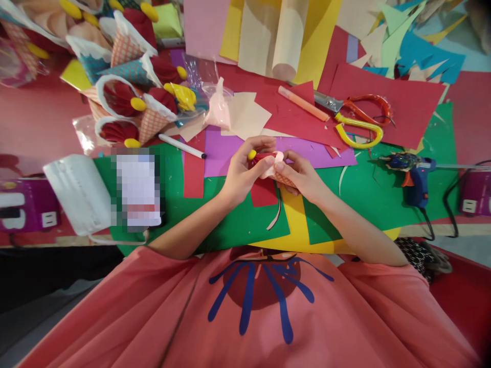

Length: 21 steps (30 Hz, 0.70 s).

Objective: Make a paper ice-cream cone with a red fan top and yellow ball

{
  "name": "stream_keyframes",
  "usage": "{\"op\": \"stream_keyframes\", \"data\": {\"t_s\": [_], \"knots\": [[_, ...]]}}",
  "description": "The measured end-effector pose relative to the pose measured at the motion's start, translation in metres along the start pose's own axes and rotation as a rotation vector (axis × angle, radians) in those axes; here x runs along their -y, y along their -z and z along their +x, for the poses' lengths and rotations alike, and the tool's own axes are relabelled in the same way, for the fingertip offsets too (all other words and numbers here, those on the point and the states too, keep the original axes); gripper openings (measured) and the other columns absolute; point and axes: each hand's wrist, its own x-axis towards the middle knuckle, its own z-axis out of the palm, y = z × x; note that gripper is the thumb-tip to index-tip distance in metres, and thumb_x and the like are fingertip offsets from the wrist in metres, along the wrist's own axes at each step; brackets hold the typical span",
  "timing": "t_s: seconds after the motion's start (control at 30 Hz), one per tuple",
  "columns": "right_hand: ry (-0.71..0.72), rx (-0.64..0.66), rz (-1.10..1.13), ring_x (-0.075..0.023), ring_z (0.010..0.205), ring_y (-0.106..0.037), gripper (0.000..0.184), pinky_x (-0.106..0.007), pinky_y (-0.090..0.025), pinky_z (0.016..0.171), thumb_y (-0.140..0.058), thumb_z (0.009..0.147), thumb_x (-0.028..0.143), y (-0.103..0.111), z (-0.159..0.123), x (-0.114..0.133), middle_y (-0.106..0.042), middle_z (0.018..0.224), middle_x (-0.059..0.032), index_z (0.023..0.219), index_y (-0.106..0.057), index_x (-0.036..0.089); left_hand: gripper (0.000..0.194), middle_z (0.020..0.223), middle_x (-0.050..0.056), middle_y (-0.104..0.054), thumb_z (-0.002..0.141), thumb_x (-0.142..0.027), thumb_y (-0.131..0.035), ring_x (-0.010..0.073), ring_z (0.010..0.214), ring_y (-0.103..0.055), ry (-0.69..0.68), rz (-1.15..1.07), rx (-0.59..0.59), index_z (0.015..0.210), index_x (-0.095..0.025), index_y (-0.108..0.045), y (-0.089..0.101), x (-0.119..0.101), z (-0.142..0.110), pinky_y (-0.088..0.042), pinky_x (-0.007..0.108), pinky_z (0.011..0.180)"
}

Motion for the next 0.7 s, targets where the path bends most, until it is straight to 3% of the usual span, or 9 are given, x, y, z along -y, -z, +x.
{"op": "stream_keyframes", "data": {"t_s": [0.53,0.7], "knots": [[0.012,0.047,0.047,-0.003,0.031,-0.034,0.052,-0.019,-0.019,0.03,-0.071,0.074,0.067,0.0016,0.001,-0.0004,-0.047,0.048,0.0126,0.088,-0.047,0.022,0.032,0.113,0.001,-0.067,0.086,-0.044,-0.07,0.0142,0.107,-0.065,-0.01,-0.021,-0.007,0.113,-0.028,-0.063,0.0017,0.0021,0.001,-0.054,0.028,0.096],[0.013,0.054,0.032,-0.0019,0.031,-0.034,0.055,-0.018,-0.019,0.03,-0.072,0.073,0.067,0.0,0.0008,-0.0015,-0.054,0.052,0.0111,0.09,-0.047,0.022,0.035,0.115,0.001,-0.067,0.084,-0.047,-0.072,0.015,0.105,-0.066,-0.04,0.003,-0.019,0.112,-0.028,-0.062,0.0016,0.0023,0.0011,-0.055,0.03,0.095]]}}
